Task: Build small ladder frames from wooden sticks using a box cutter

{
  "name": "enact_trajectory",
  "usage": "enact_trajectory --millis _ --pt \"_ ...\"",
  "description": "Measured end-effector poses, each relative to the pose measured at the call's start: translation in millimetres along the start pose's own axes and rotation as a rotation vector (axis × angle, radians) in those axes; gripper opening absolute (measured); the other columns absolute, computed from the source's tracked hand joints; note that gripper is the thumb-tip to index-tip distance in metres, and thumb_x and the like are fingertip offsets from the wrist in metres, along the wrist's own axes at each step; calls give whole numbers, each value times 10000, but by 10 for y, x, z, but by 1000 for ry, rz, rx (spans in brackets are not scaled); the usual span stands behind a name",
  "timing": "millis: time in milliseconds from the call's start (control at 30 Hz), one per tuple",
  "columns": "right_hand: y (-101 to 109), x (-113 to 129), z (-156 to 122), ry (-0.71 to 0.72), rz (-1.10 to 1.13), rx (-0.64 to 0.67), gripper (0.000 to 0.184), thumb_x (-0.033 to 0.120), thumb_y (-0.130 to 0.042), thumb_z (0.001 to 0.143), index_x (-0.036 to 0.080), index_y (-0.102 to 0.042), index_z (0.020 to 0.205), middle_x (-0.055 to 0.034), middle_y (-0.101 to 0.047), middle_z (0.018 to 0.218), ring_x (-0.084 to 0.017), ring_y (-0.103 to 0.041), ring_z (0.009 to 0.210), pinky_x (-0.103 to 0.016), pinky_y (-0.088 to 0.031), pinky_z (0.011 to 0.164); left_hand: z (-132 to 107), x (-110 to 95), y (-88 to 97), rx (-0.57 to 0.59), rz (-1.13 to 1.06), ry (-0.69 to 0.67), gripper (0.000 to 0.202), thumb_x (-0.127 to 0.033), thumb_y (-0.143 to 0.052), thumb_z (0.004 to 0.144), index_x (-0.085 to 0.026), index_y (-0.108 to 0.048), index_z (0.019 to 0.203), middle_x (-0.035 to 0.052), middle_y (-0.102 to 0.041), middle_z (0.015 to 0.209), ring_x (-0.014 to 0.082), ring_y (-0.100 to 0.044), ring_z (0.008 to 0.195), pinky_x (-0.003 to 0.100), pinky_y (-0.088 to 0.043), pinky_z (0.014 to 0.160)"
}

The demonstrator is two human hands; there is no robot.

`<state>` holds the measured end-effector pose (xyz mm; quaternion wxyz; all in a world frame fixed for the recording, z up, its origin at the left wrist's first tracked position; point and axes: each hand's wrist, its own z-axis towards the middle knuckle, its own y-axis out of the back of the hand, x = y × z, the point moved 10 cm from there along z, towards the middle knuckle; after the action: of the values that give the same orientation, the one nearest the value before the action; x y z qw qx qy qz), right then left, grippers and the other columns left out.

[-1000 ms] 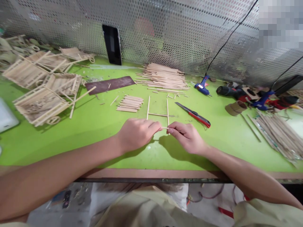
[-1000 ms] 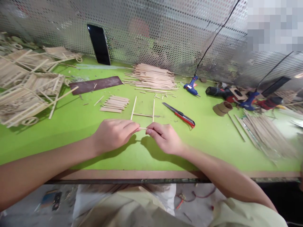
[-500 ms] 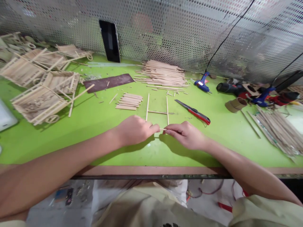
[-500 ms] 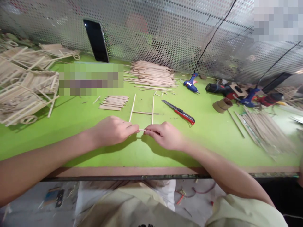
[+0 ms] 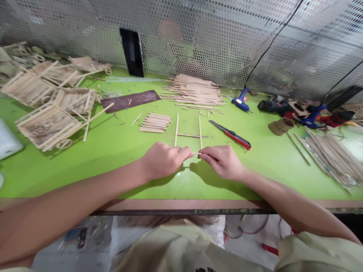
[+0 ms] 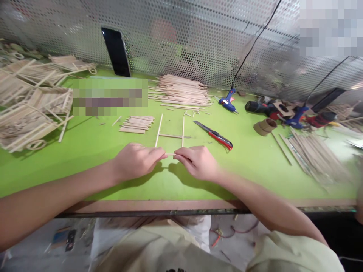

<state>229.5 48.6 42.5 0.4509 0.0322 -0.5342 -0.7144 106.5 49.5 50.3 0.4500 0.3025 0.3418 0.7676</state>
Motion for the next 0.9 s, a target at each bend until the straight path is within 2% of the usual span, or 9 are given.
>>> enact_trajectory --millis 100,200,367,533,600,700,833,900 --pt "25 77 3 103 46 -6 330 280 -494 1163 142 -758 1021 -32 -737 720 -116 -621 574 -250 -404 555 -5 -22 39 -39 -52 -53 429 -285 -371 1192 -194 -578 828 -47 -610 544 128 -558 411 298 -287 431" --pt "23 95 2 137 88 27 357 298 -486 1176 138 -756 1007 -26 -732 712 -105 -605 561 -246 -410 558 -6 -45 15 -30 -94 -116 443 -290 -352 1198 -195 -581 831 -59 -582 530 122 -540 403 291 -322 429" --pt "-26 81 -28 130 111 159 348 302 -504 1173 140 -777 1030 -13 -715 684 -97 -554 534 -253 -374 546 -20 -93 -65 41 -83 -188 460 -289 -309 1194 -205 -573 827 -41 -592 545 138 -516 409 303 -336 439" --pt "-104 -10 -52 50 127 279 327 305 -499 1168 150 -773 1080 -10 -709 701 -102 -543 553 -257 -373 575 -33 -111 -121 142 -37 -250 401 -253 -366 1166 -204 -580 830 -22 -629 580 159 -555 430 320 -319 447" --pt "-151 -65 -49 -10 91 303 330 314 -476 1170 161 -759 1092 -16 -714 732 -116 -565 588 -259 -390 605 -22 -63 -155 192 -16 -205 378 -256 -387 1155 -200 -595 844 -19 -623 566 166 -569 439 314 -303 454" --pt "-170 -98 -30 -72 -54 264 336 296 -429 1163 159 -724 1077 -50 -726 803 -153 -608 668 -282 -398 643 1 13 -182 229 -15 -79 323 -236 -411 1136 -193 -625 898 -11 -647 588 184 -604 471 315 -310 466" --pt "-156 -36 -21 -97 -248 194 295 263 -413 1142 171 -691 1113 -66 -748 887 -177 -616 709 -304 -338 621 28 6 -161 206 -46 29 213 -112 -459 1059 -171 -645 974 35 -741 773 209 -702 645 319 -389 525" --pt "-151 14 -19 -84 -334 182 285 228 -408 1129 180 -687 1092 -61 -737 884 -183 -603 720 -313 -310 618 37 -12 -146 185 -52 49 203 -103 -465 1056 -163 -651 1001 39 -752 811 207 -704 666 319 -395 540"
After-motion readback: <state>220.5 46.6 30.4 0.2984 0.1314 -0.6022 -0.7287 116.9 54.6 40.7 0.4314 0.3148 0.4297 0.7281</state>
